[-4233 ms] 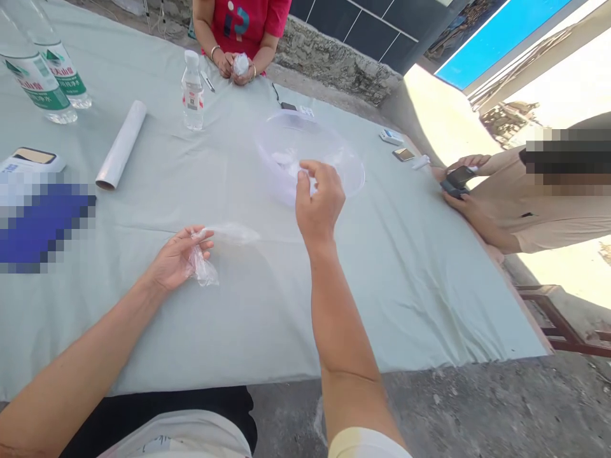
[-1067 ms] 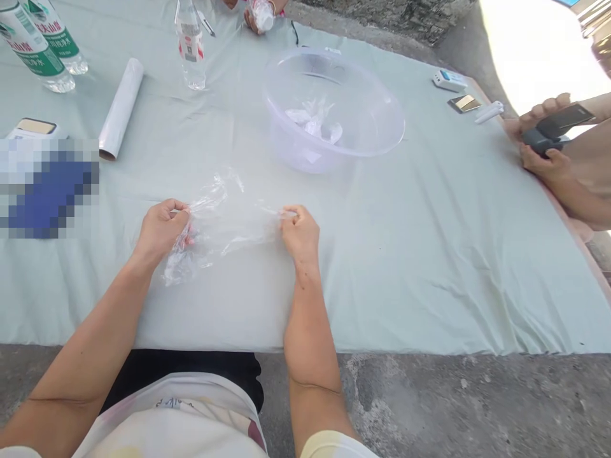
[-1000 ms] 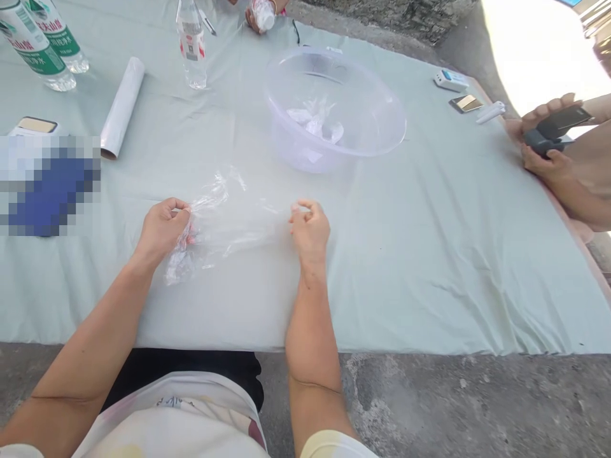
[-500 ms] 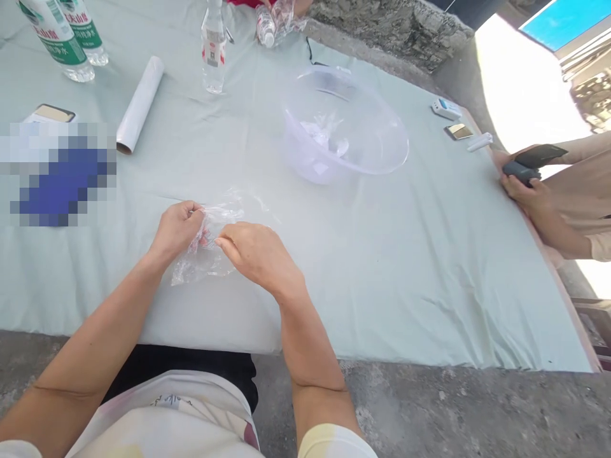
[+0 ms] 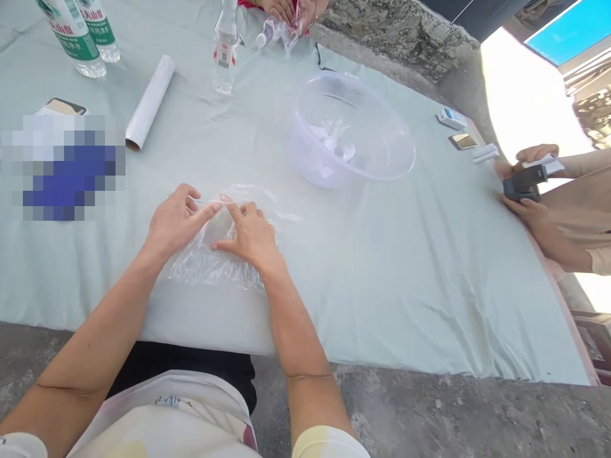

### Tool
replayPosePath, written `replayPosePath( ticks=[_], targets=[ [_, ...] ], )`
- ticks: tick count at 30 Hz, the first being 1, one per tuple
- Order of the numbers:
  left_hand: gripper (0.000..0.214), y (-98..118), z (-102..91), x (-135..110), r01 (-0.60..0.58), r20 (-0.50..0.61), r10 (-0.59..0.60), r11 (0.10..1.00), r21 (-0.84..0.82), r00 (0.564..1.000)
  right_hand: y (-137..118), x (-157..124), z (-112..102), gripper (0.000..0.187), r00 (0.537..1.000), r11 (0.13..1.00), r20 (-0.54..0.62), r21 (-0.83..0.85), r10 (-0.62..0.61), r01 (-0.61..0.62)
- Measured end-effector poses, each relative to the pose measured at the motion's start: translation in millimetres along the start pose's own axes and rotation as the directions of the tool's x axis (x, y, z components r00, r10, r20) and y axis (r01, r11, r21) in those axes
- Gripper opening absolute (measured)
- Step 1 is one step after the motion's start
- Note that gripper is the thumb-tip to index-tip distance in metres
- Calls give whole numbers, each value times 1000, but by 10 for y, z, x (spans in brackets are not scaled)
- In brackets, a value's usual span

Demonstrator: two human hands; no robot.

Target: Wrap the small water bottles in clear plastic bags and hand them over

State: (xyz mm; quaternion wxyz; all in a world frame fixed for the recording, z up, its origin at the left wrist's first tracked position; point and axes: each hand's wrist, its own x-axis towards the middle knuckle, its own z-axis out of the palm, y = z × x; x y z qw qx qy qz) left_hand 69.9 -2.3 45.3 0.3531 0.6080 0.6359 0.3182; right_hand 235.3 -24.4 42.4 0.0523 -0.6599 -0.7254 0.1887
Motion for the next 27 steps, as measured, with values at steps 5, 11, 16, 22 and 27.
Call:
replayPosePath(
  ticks=[5,11,16,22,27],
  targets=[
    [19,-24,5,16,-61,149,16,952,299,989,9,28,-29,106,999,1000,37,-28,-5,6],
    [16,-264,-454,147,26,208,-51,992,119,977,82,65,-58,109,997,1000,80,-9,-7,8],
    [14,-440,-909,170,134,163,-191,941,311,968,41,82,-107,109,995,1000,100,-26,-7,10],
    [8,-28,-1032,-123,4,-236,70,954,300,969,6,179,-144,116,985,1000,168,-11,30,-29],
    [11,747,-356,-599,-347,-91,335,893,-287,938,78,305,-25,62,996,902,-86,429,-16,52]
  ],
)
